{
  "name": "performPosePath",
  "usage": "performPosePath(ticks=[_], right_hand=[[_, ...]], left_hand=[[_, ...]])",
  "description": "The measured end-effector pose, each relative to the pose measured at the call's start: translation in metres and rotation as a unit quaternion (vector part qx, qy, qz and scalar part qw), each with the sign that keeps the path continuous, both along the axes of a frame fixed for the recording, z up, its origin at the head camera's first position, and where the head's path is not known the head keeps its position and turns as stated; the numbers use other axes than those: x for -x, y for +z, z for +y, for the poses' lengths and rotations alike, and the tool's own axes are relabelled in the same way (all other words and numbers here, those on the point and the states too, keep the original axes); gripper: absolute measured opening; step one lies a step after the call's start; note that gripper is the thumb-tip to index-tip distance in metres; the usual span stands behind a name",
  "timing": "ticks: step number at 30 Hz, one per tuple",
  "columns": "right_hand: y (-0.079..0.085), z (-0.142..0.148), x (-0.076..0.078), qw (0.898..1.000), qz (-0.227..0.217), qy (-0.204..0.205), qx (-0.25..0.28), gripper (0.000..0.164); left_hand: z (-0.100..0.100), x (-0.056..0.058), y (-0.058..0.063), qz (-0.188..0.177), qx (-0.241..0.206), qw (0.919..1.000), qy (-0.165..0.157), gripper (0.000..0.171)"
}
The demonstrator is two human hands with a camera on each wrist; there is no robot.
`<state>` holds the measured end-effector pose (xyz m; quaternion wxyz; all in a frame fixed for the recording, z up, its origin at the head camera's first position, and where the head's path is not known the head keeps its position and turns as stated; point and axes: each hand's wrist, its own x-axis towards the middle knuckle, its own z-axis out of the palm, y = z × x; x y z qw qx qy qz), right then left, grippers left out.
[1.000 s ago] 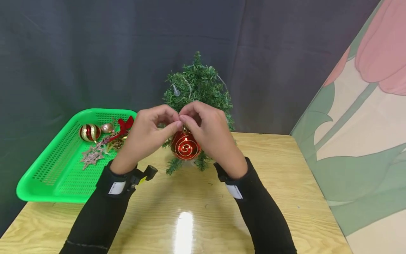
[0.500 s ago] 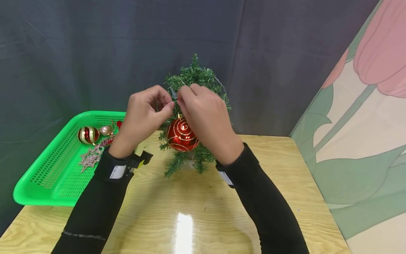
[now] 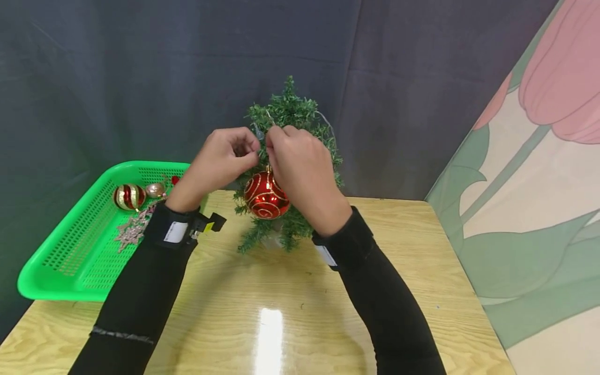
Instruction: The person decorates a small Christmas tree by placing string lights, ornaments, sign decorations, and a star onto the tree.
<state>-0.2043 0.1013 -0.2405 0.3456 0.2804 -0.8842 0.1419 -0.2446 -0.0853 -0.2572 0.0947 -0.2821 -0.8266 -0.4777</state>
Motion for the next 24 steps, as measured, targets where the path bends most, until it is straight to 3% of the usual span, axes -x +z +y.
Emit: performPosePath(ticks=[4, 11, 17, 24], right_hand=[[-0.004, 0.001, 0.001, 1.000, -0.025, -0.005, 0.007, 0.015], [-0.008, 0.004, -0.001, 0.999, -0.037, 0.006, 0.018, 0.012], [-0.009, 0.007, 0.000, 0.999, -0.035, 0.016, 0.017, 0.012], [-0.014, 0.015, -0.002, 0.999, -0.015, 0.028, 0.028, 0.017]], left_hand=[[0.004, 0.004, -0.008, -0.007, 0.005, 0.9999, -0.006, 0.011], [0.004, 0.002, -0.018, 0.028, -0.020, 0.9992, -0.018, 0.009], [0.002, -0.005, -0.021, 0.025, -0.032, 0.9988, -0.027, 0.008], [-0.005, -0.019, -0.031, 0.050, -0.041, 0.9979, 0.003, 0.018]])
